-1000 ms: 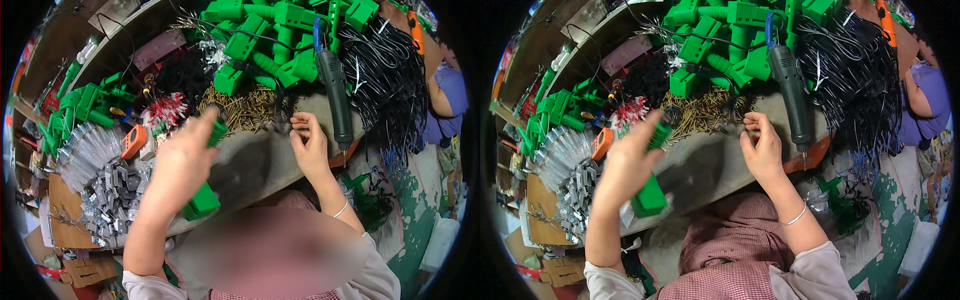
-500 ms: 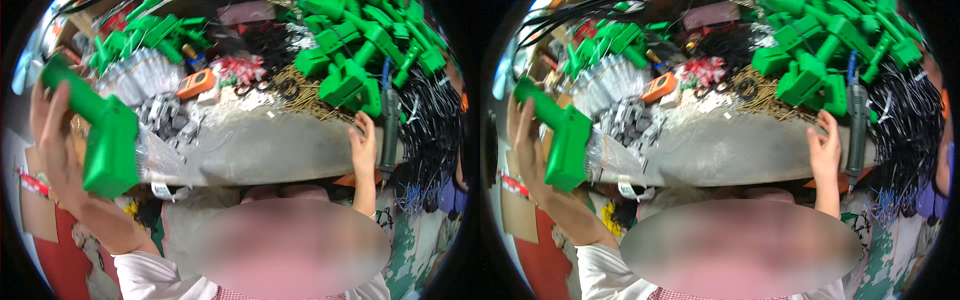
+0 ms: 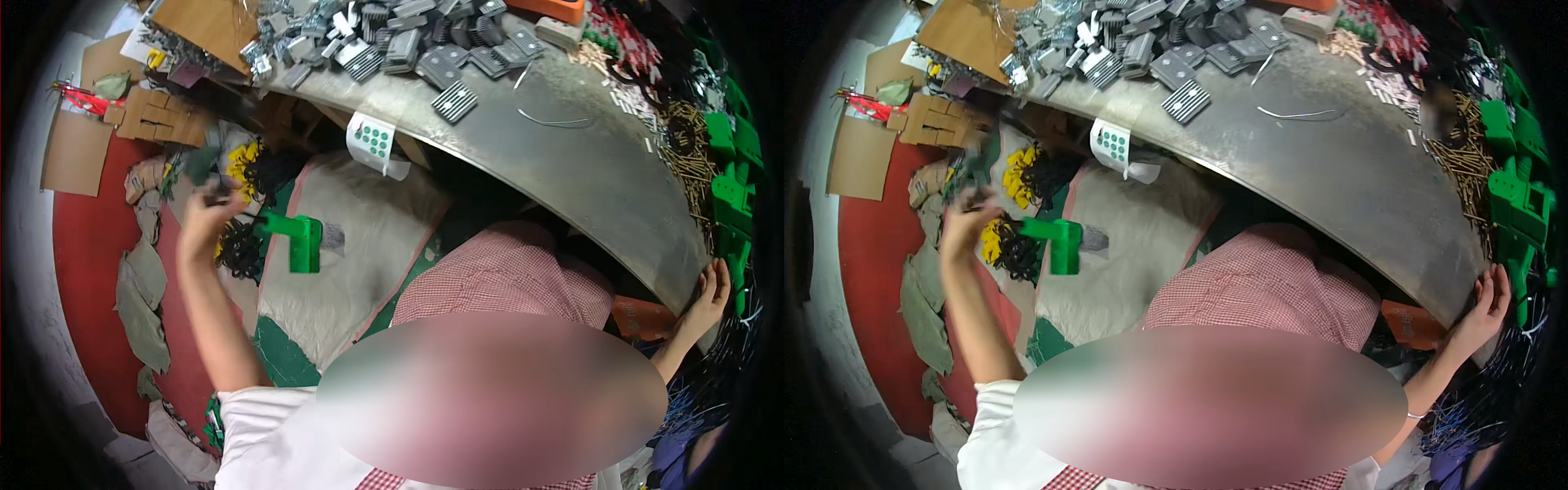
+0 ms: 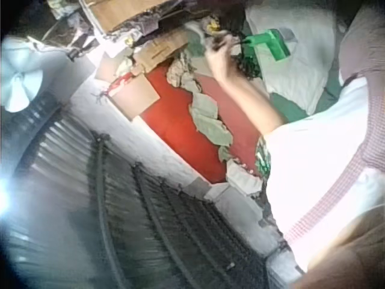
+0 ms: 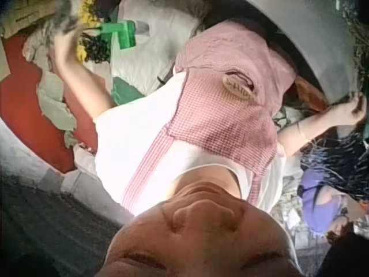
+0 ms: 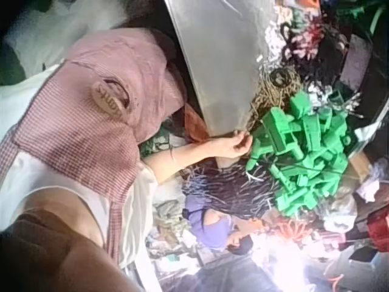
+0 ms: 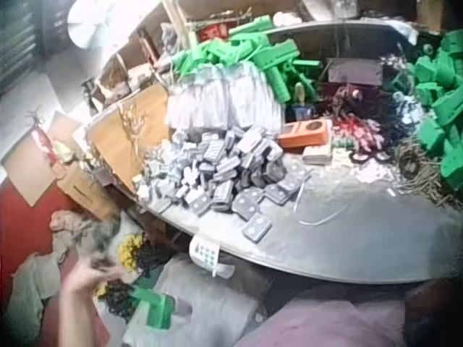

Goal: Assembling an electric hand tool, including soldering wires and screwing the casing together.

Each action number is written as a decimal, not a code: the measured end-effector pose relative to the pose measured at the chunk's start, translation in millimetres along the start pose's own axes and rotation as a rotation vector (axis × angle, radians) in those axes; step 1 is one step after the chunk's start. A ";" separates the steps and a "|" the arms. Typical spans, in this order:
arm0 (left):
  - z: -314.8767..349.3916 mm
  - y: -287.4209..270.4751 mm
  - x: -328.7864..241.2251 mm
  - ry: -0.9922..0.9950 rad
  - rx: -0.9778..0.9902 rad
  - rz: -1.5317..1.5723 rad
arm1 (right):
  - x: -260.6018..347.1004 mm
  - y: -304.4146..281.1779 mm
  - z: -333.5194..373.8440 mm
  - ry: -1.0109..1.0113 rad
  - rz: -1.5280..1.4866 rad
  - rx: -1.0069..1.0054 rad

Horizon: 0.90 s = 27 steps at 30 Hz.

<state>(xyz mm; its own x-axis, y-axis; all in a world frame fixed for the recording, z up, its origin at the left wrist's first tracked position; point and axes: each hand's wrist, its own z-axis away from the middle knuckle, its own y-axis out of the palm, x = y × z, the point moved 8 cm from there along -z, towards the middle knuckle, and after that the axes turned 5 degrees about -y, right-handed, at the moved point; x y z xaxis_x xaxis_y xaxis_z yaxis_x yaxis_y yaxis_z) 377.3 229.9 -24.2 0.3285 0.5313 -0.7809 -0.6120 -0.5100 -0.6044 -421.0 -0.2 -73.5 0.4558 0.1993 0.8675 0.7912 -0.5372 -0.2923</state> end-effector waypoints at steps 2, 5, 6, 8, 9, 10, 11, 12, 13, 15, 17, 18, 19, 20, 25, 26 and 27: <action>-36.4 19.8 109.9 -0.173 0.018 0.104 | 7.9 4.8 -7.3 0.014 -0.002 0.089; -65.8 32.7 230.9 -0.210 -0.189 -0.203 | -9.3 -44.8 -36.6 0.038 -0.172 0.113; -77.3 14.1 262.6 0.013 -0.128 -0.735 | -15.9 -42.3 -45.7 0.085 -0.277 0.176; -65.5 106.3 298.5 -0.172 0.136 -0.772 | 12.4 -32.7 -16.9 0.191 -0.602 0.264; -50.6 113.5 339.1 -0.519 0.117 -0.676 | 21.6 -10.1 -8.2 0.191 -0.781 0.228; -46.4 46.4 393.3 -0.332 0.251 -0.502 | 19.6 43.0 -19.2 0.247 -1.218 0.455; -30.7 87.8 400.0 -0.315 0.172 -0.359 | 23.1 38.4 -12.0 0.225 -1.167 0.438; -23.4 128.8 390.5 -0.225 0.290 -0.324 | 20.3 27.4 -11.0 0.247 -1.132 0.391; -16.8 162.6 389.1 -0.314 0.437 -0.350 | 18.4 19.0 -5.6 0.289 -1.197 0.327; -4.5 200.5 380.9 -0.543 0.627 -0.437 | 24.0 7.4 -2.6 0.306 -1.326 0.327; 13.6 221.0 380.4 -0.809 0.768 -0.534 | 28.0 2.6 1.6 0.332 -1.402 0.413; 9.2 233.5 366.8 -0.689 0.736 -0.455 | 31.4 -3.3 1.8 0.361 -1.345 0.361; -0.5 246.7 351.0 -0.566 0.700 -0.375 | 34.8 -5.1 1.2 0.354 -1.351 0.361; -6.7 250.5 343.1 -0.561 0.696 -0.375 | 40.5 -7.9 0.7 0.346 -1.480 0.379; -3.0 312.7 170.7 0.306 0.724 -0.341 | 23.4 -43.9 9.0 0.387 -0.992 0.009; 10.2 320.3 127.7 0.321 0.719 -0.345 | 40.5 -44.7 12.6 0.305 -0.541 0.000; 33.0 326.7 73.2 0.431 0.733 -0.365 | 43.6 -40.3 24.4 0.382 -0.288 0.003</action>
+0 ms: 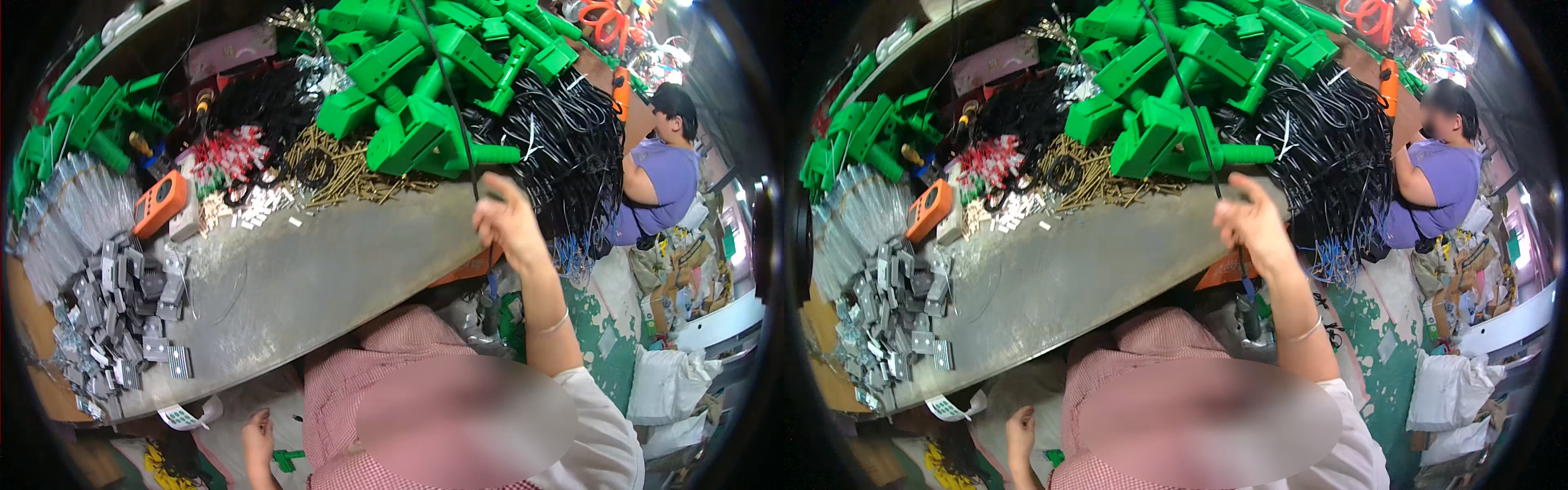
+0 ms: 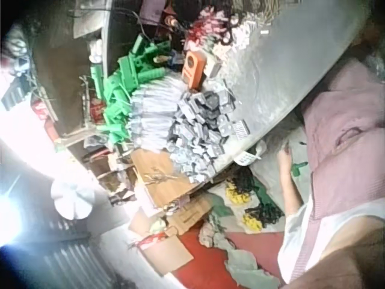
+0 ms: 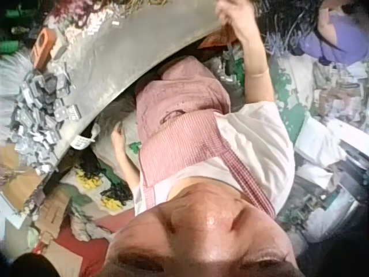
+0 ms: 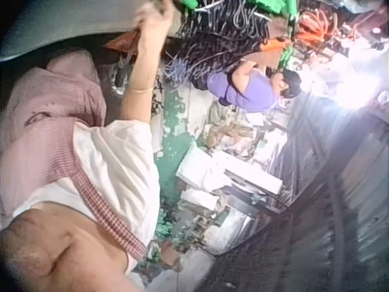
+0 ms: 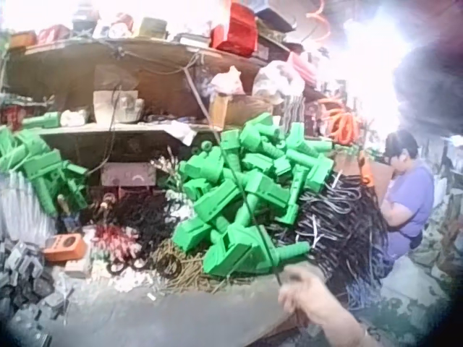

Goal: Assembling an electric hand tool, including soldering wires and screwing the casing together.

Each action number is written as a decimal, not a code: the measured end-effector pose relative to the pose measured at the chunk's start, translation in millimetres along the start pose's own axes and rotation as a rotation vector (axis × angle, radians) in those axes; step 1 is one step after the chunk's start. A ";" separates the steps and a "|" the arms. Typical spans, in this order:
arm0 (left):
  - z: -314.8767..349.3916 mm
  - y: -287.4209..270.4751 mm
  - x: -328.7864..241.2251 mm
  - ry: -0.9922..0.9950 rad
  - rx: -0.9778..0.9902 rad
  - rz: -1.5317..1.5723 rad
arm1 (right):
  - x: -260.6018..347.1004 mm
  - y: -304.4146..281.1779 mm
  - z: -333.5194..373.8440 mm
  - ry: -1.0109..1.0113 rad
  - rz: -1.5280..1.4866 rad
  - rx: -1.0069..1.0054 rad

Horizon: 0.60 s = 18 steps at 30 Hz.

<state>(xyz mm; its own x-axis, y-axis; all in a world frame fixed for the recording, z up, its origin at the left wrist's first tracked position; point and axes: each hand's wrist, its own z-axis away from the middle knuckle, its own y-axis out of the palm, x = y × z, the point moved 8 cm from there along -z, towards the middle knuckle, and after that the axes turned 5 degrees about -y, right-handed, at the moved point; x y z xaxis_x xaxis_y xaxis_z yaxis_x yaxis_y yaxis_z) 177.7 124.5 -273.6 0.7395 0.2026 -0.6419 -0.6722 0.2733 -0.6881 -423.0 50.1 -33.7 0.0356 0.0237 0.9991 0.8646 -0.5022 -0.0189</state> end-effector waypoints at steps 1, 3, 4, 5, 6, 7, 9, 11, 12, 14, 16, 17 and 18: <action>-2.3 -4.9 -54.2 0.103 0.003 -0.055 | -1.0 2.9 6.1 -0.036 0.270 0.051; -8.1 0.6 -133.3 0.301 0.007 -0.196 | 3.3 3.4 5.3 -0.085 0.523 0.075; -5.9 4.0 -180.1 0.430 0.036 -0.204 | 20.4 4.4 5.5 -0.213 0.762 0.040; 0.8 6.5 -228.1 0.541 0.058 -0.176 | 38.5 5.8 8.5 -0.340 1.003 -0.002; 9.7 13.3 -265.1 0.672 0.093 -0.159 | 50.1 -0.4 12.2 -0.358 0.987 -0.029; 20.9 17.8 -303.3 0.739 0.181 -0.112 | 57.4 -2.7 15.2 -0.403 0.941 0.007; 43.6 30.0 -365.5 1.007 0.288 -0.025 | 72.5 -17.1 24.5 -0.428 0.761 0.055; 43.8 40.3 -418.4 1.112 0.266 -0.001 | 88.1 -20.1 33.9 -0.376 0.548 0.072; 38.0 42.3 -448.8 1.081 0.243 -0.004 | 92.4 -14.2 35.7 -0.329 0.515 0.155; 27.5 55.7 -496.7 1.007 0.207 -0.103 | 101.5 0.9 36.9 -0.460 0.536 0.225; 22.1 81.5 -521.2 1.151 0.172 -0.053 | 100.1 8.7 36.1 -0.383 0.457 0.291; 11.7 107.5 -521.8 1.045 0.246 -0.156 | 96.8 10.1 35.0 -0.414 0.456 0.321; 6.4 115.5 -523.7 1.052 0.244 -0.046 | 100.0 12.9 35.3 -0.395 0.463 0.379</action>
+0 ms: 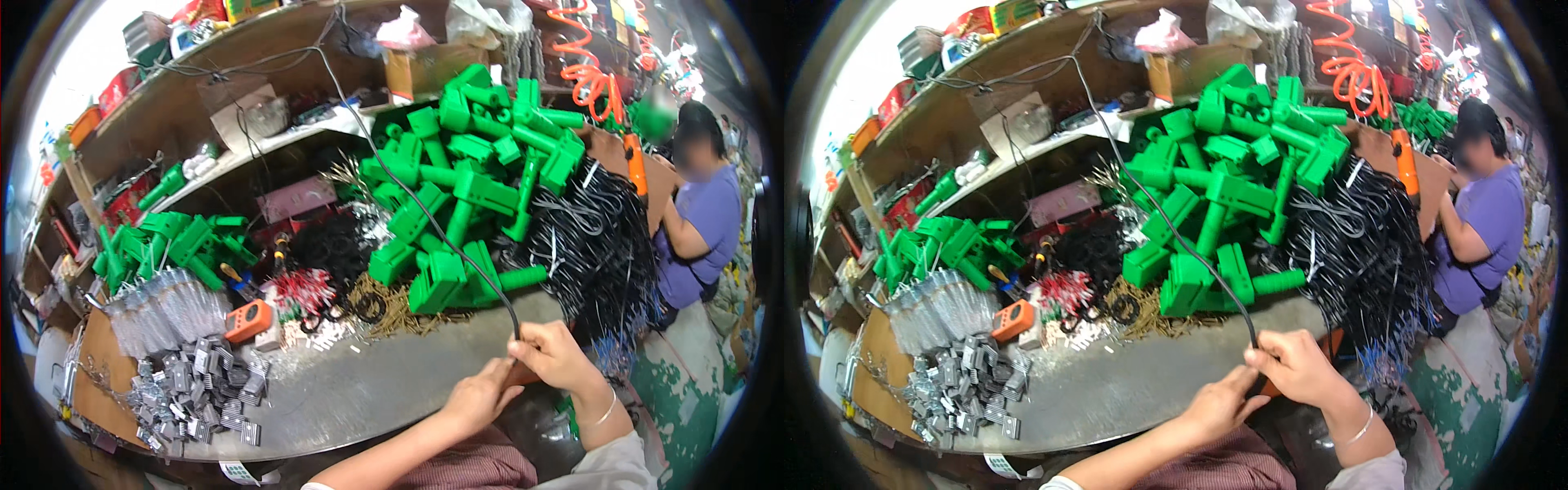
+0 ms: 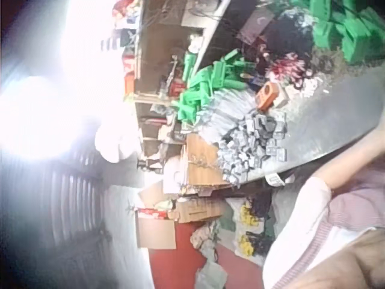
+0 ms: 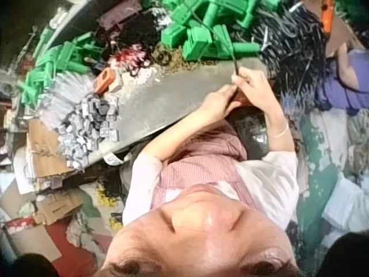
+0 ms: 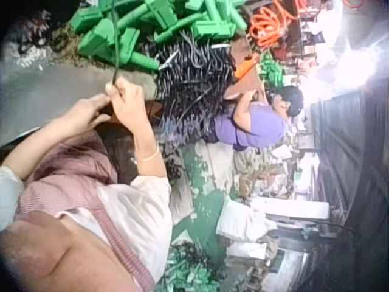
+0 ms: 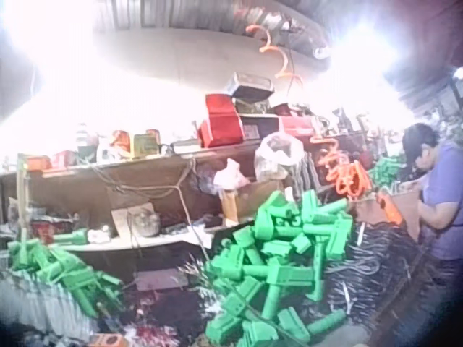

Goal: Assembling an electric hand tool, including soldering wires and screwing the casing together.

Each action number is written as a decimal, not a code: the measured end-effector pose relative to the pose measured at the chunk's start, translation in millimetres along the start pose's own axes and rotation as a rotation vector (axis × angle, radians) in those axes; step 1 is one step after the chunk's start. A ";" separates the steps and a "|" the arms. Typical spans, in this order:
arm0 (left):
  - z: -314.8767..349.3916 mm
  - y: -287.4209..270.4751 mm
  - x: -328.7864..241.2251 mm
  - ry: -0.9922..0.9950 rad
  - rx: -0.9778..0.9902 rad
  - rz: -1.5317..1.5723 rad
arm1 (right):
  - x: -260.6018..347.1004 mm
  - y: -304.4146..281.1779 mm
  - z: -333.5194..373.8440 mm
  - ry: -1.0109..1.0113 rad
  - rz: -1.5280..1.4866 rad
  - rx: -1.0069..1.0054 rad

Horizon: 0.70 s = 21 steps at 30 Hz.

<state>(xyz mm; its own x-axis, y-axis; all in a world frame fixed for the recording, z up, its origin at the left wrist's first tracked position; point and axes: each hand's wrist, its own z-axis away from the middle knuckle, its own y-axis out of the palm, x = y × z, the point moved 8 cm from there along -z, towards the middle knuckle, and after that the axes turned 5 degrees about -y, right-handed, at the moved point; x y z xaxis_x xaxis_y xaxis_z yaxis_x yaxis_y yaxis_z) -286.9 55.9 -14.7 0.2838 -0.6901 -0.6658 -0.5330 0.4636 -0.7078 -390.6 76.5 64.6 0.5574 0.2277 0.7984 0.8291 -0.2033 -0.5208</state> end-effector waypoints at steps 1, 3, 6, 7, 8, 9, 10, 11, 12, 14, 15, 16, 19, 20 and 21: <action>-6.6 0.6 -3.7 0.049 -0.036 0.076 | 0.5 -5.4 4.7 0.042 -0.107 -0.028; -15.7 -10.4 -7.3 0.094 -0.075 0.133 | 1.7 -11.1 9.6 0.068 -0.227 -0.052; -18.3 -31.7 -20.3 0.058 -0.035 0.172 | 4.0 -17.5 11.9 0.032 -0.682 -0.057; -18.7 -35.3 -33.0 0.088 0.032 0.287 | 5.2 -27.5 10.8 -0.053 -0.722 -0.123; -17.9 -40.5 -48.4 0.117 0.095 0.402 | 3.4 -36.8 9.9 -0.137 -0.766 -0.186; -22.7 -47.0 -67.5 0.118 0.151 0.615 | -19.5 -39.0 22.8 -0.063 -0.815 -0.060; -29.3 -55.6 -78.6 0.113 0.151 0.611 | -28.7 -33.1 40.9 -0.026 -0.856 0.124; -35.5 -66.3 -89.7 0.127 0.157 0.701 | -54.8 -24.2 67.6 -0.061 -0.680 0.381; -41.2 -78.0 -97.7 0.132 0.174 0.807 | -61.5 -8.9 87.1 -0.072 -0.499 0.627; -61.5 -111.1 -112.8 0.154 0.095 0.945 | -52.9 14.4 113.1 0.209 -1.177 0.710; -66.4 -124.9 -119.6 0.143 0.029 0.939 | -62.4 15.0 117.3 0.275 -1.197 0.666; -72.4 -138.5 -124.8 0.133 -0.030 0.934 | -55.4 14.3 108.3 -0.006 -1.229 0.736; -99.5 -172.5 -141.4 0.409 -0.109 0.972 | -26.4 4.3 85.6 0.138 -1.178 0.316; -108.8 -179.8 -141.3 0.410 -0.157 0.967 | -1.4 -7.9 58.0 0.101 -0.974 0.177; -120.2 -184.3 -143.9 0.434 -0.169 0.967 | 11.0 -22.5 47.3 -0.125 -0.633 0.041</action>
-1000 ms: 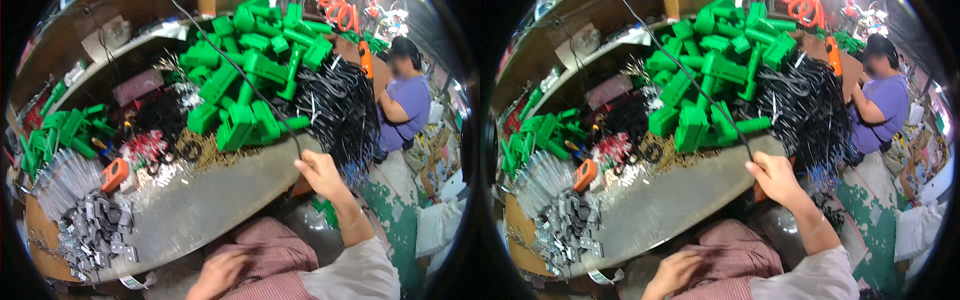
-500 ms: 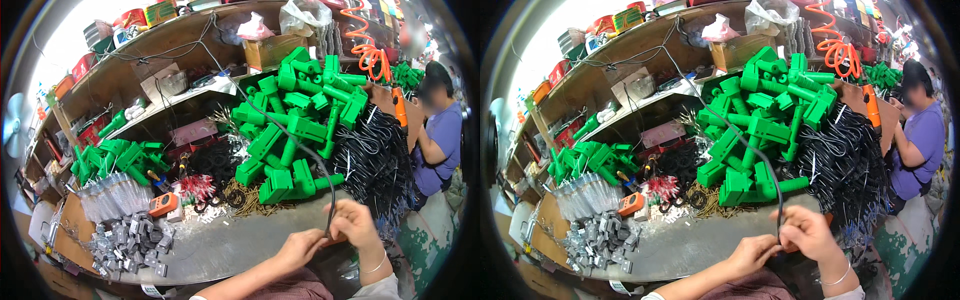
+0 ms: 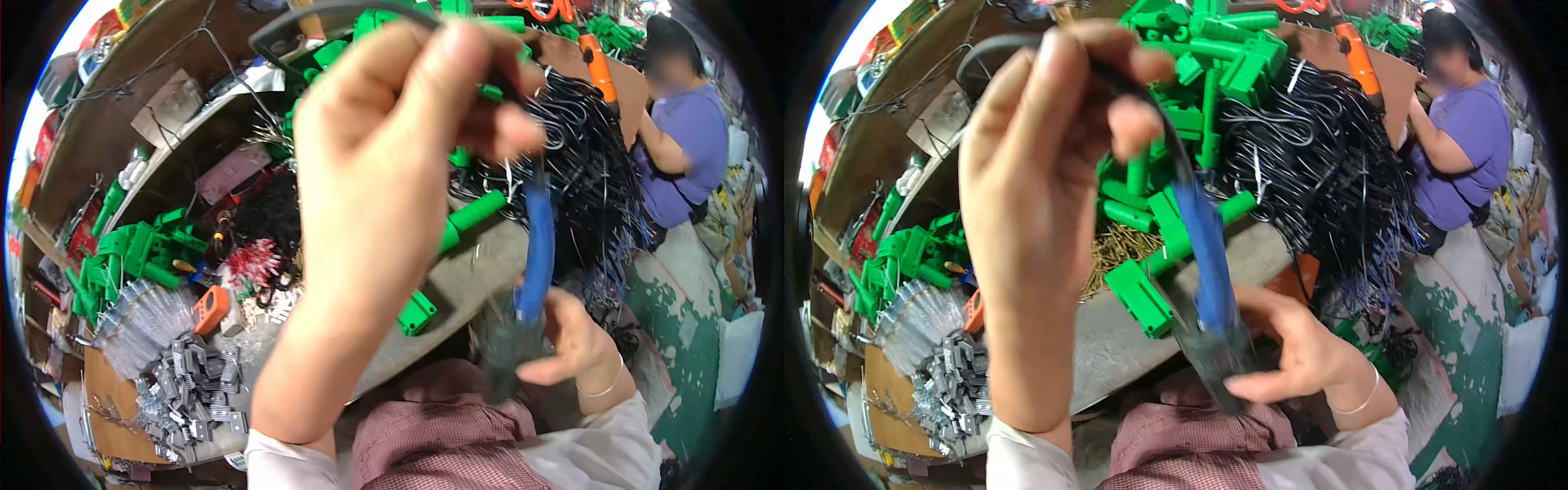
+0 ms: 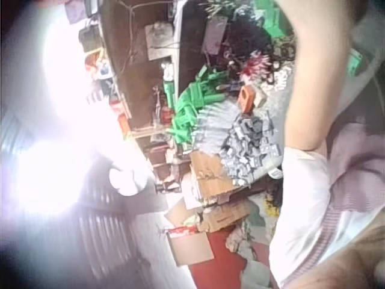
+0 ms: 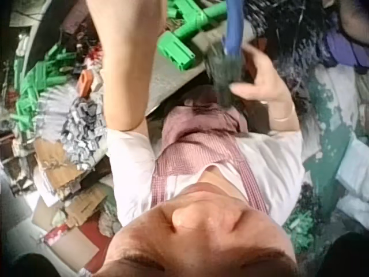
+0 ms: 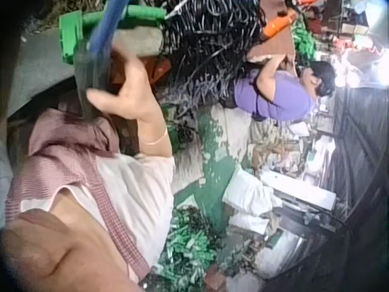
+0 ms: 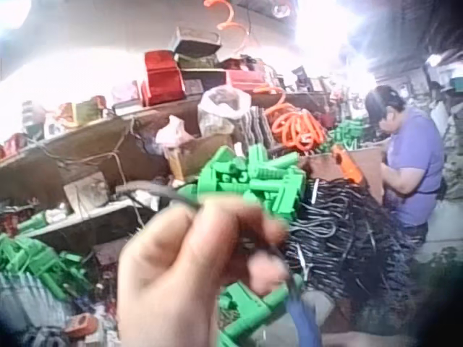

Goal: Assembling an electric hand tool, including soldering wires and screwing the casing together.

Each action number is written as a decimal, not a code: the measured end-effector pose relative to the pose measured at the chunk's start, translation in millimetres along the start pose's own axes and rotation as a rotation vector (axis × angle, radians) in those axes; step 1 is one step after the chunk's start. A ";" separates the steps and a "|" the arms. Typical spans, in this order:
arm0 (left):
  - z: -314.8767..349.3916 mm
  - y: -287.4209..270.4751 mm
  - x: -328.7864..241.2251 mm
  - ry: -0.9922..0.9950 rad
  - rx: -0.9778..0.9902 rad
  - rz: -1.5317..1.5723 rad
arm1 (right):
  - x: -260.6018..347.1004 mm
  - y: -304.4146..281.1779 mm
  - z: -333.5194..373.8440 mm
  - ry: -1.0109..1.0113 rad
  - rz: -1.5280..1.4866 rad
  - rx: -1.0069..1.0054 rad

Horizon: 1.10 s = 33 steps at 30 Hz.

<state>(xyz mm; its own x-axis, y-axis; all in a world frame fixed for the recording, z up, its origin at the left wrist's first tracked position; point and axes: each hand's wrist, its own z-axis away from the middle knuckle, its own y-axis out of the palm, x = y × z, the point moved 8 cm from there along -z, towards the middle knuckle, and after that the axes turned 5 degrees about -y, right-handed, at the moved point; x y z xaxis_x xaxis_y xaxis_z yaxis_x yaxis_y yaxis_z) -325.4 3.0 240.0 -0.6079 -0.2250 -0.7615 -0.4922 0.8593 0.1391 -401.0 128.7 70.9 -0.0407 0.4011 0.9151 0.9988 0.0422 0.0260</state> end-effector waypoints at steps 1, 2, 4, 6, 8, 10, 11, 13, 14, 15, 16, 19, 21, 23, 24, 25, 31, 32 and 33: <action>-8.9 -1.8 -1.1 0.029 -0.006 -0.013 | 3.8 -3.8 -5.7 -0.074 0.029 -0.062; -17.7 -3.5 3.9 0.047 -0.041 -0.105 | 4.6 -16.9 -8.1 -0.109 0.148 -0.218; -7.3 -13.0 20.6 -0.008 -0.080 -0.449 | 10.6 -49.1 -33.5 -0.274 0.222 -0.491; 44.1 -20.5 54.9 -0.028 0.072 -0.947 | 10.7 -93.9 -44.2 -0.382 0.296 -0.665; 107.9 -33.0 94.7 -0.128 0.288 -1.278 | -11.8 -140.5 -58.8 -0.287 0.502 -0.822; 156.1 -39.9 116.5 -0.306 0.397 -1.389 | -12.7 -164.0 -59.9 -0.227 0.896 -0.933; 171.5 -45.8 123.5 -0.362 0.409 -1.465 | -4.8 -151.0 -69.2 -0.240 1.130 -0.939; 183.5 -55.6 129.9 -0.375 0.367 -1.561 | -7.6 -139.0 -74.3 -0.300 1.149 -0.923; 185.9 -59.6 130.3 -0.373 0.341 -1.651 | -1.2 -134.6 -69.2 -0.302 1.222 -0.982; 187.8 -65.0 129.7 -0.375 0.324 -1.661 | 1.5 -128.8 -65.2 -0.308 1.290 -1.047; 190.2 -69.5 131.8 -0.410 0.348 -1.636 | -6.0 -128.7 -61.5 -0.415 1.170 -1.034; 191.0 -70.6 129.8 -0.416 0.402 -1.579 | -14.6 -111.1 -51.2 -0.383 1.158 -0.989; 194.4 -71.5 119.6 -0.417 0.406 -1.573 | -4.7 -83.0 -55.1 -0.615 1.352 -0.834; 195.2 -74.1 97.7 -0.446 0.355 -1.513 | -6.3 -75.3 -60.7 -0.464 1.362 -0.756; 193.1 -77.2 86.7 -0.475 0.318 -1.434 | -5.7 -67.8 -60.8 -0.501 1.387 -0.678; 187.7 -78.5 72.8 -0.471 0.306 -1.449 | -6.3 -61.5 -61.4 -0.542 1.406 -0.599; 132.4 -150.2 -3.3 -0.330 -0.052 -1.234 | -82.6 -40.1 -89.8 -0.187 1.725 0.064; 120.8 -172.6 -4.1 -0.351 -0.176 -1.305 | -94.2 -43.1 -91.7 -0.152 1.838 0.120; 111.3 -195.9 -1.9 -0.376 -0.311 -1.379 | -99.3 -46.0 -96.3 -0.155 1.834 0.120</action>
<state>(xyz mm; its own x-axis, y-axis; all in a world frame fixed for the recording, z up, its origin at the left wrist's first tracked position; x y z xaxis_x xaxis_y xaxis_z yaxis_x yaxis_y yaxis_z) -158.5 -113.8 143.7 0.6179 -0.5975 -0.5111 -0.6782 -0.0762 -0.7309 -440.2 -1.2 17.6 0.9554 0.0833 -0.2832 -0.2202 -0.4378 -0.8717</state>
